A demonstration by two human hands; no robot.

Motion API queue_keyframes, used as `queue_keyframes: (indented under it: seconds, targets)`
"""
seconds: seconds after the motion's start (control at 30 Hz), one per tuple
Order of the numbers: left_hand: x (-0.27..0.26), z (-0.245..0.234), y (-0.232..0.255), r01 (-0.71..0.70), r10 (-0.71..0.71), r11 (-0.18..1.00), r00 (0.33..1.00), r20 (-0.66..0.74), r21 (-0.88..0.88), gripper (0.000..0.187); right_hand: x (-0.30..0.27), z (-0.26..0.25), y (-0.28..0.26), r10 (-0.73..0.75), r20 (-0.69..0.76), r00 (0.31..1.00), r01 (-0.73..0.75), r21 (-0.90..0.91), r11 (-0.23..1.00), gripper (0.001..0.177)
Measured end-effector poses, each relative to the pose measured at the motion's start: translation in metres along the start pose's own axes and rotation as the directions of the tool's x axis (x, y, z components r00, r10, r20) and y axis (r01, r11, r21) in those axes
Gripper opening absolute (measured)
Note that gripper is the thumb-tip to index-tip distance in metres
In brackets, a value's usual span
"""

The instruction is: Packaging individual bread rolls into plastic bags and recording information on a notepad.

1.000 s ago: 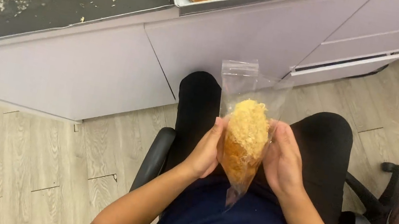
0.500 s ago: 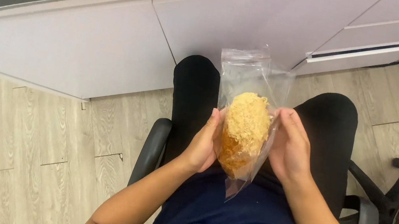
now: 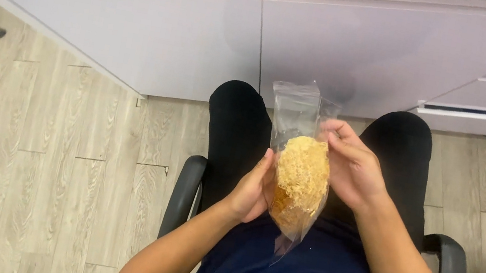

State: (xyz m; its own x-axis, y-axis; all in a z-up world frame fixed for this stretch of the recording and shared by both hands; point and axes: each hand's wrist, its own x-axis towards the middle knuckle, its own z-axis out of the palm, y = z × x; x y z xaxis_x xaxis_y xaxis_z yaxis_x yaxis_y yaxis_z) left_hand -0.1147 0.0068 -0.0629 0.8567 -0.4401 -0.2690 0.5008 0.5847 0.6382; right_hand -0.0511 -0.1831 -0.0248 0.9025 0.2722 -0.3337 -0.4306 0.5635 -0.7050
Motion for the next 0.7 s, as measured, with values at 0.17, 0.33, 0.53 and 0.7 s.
queue_keyframes:
  seconds: [0.17, 0.33, 0.53, 0.7]
  targets:
    - [-0.017, -0.005, 0.003, 0.02, -0.019, 0.986, 1.0, 0.007, -0.167, 0.072, 0.01, 0.028, 0.0, 0.094, 0.146, 0.985, -0.085, -0.069, 0.994, 0.048]
    - [-0.029, -0.006, 0.0, 0.018, -0.023, 0.973, 1.0, -0.018, -0.23, 0.069, 0.012, 0.06, 0.004, 0.112, 0.128, 0.986, -0.081, -0.223, 0.971, 0.057]
    - [-0.033, -0.017, -0.002, -0.059, 0.052, 0.971, 0.998, -0.036, -0.233, 0.067, 0.02, 0.062, 0.014, 0.088, 0.099, 0.991, -0.051, -0.325, 0.944, 0.054]
    - [-0.029, -0.016, -0.005, -0.147, 0.141, 0.978, 0.989, -0.05, -0.145, 0.067, 0.016, 0.032, 0.039, 0.197, 0.002, 0.98, -0.193, -0.197, 0.961, 0.036]
